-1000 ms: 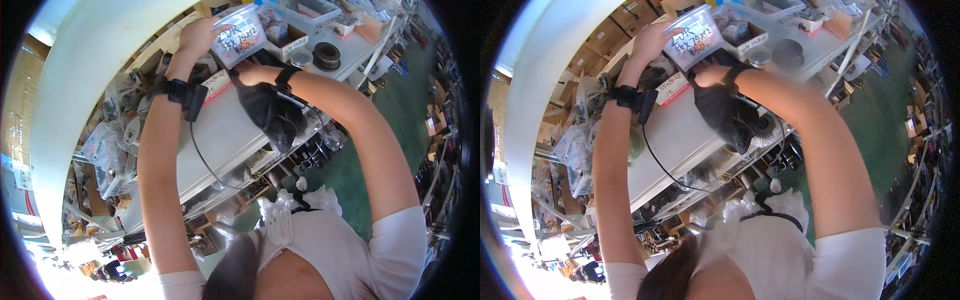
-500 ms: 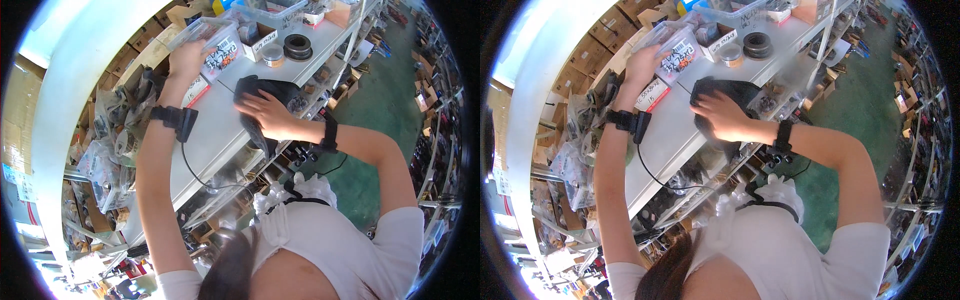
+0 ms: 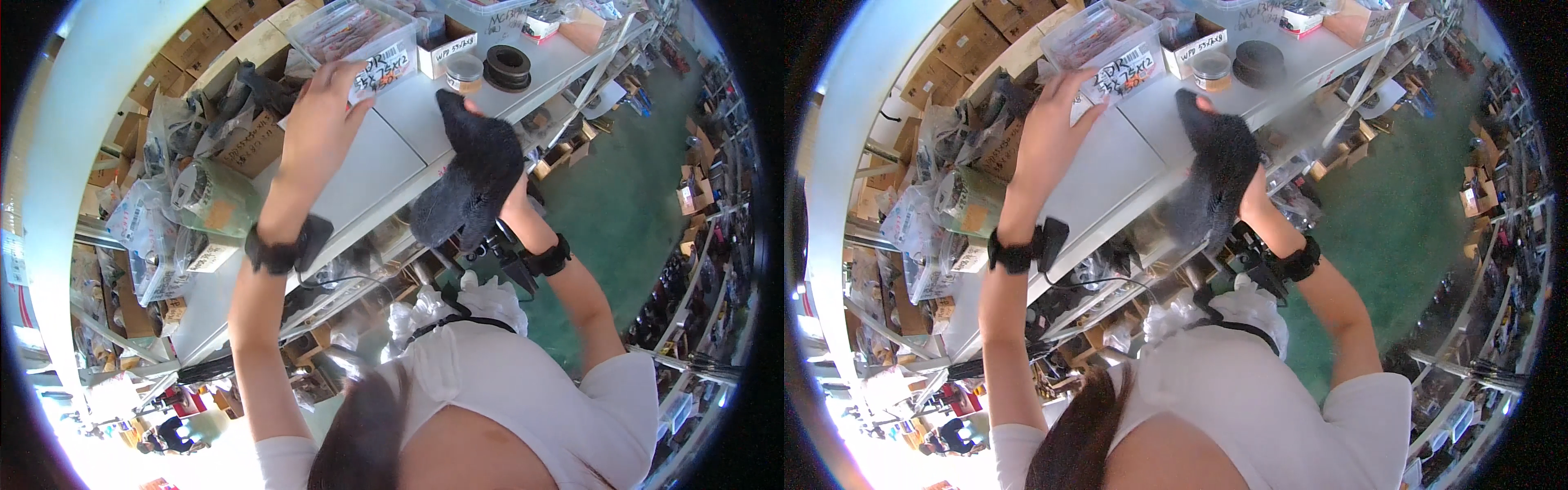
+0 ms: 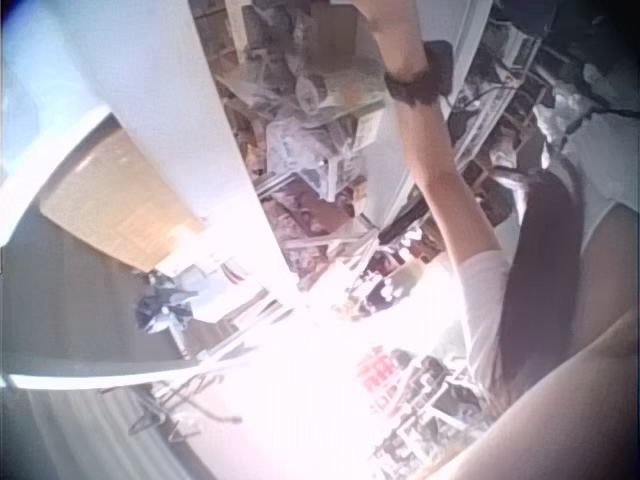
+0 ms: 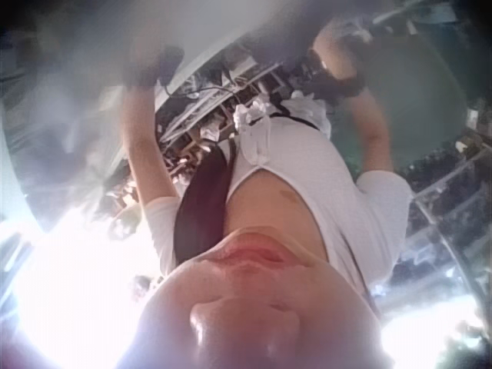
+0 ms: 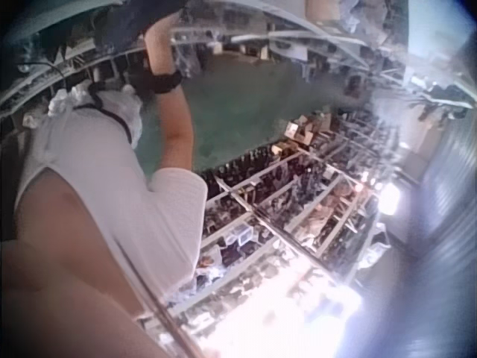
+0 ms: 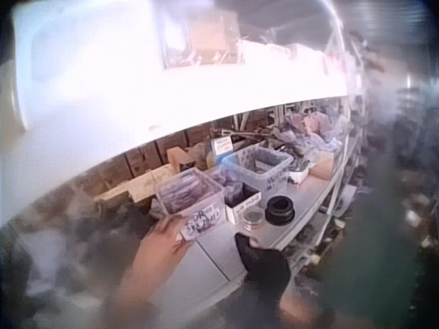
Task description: The person wipes a dark plastic component with a black cloth, then removes a metal gear from a container and places it onto a shelf.
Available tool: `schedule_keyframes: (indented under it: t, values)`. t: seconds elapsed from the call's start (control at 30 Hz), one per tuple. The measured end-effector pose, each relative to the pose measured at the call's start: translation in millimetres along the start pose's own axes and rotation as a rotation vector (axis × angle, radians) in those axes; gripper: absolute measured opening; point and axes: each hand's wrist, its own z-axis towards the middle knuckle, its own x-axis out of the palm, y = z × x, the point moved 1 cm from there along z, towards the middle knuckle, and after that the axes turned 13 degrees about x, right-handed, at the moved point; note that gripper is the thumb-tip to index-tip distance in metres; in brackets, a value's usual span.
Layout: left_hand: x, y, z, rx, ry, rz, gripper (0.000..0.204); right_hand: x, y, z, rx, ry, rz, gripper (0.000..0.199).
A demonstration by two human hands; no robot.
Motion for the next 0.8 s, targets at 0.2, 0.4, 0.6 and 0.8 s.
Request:
schedule_keyframes:
  t: [0.2, 0.4, 0.6, 0.8]
  values:
    - [-21, -55, -60, -0.081, -0.126, 0.017, 0.033, 9, 5, 10, -0.267, -0.154, -0.65, 0.045]
    - [-17, -70, -129, -0.158, -0.036, -0.039, 0.03, 40, -28, 21, -0.272, -0.153, -1.579, 0.041]
    - [-12, -75, -173, -0.215, -0.096, -0.155, 0.028, 87, -95, 15, -0.351, 0.001, -1.862, 0.056]
    - [-11, -78, -188, -0.289, -0.276, -0.202, 0.019, 91, -128, 8, -0.45, -0.001, -1.851, 0.052]
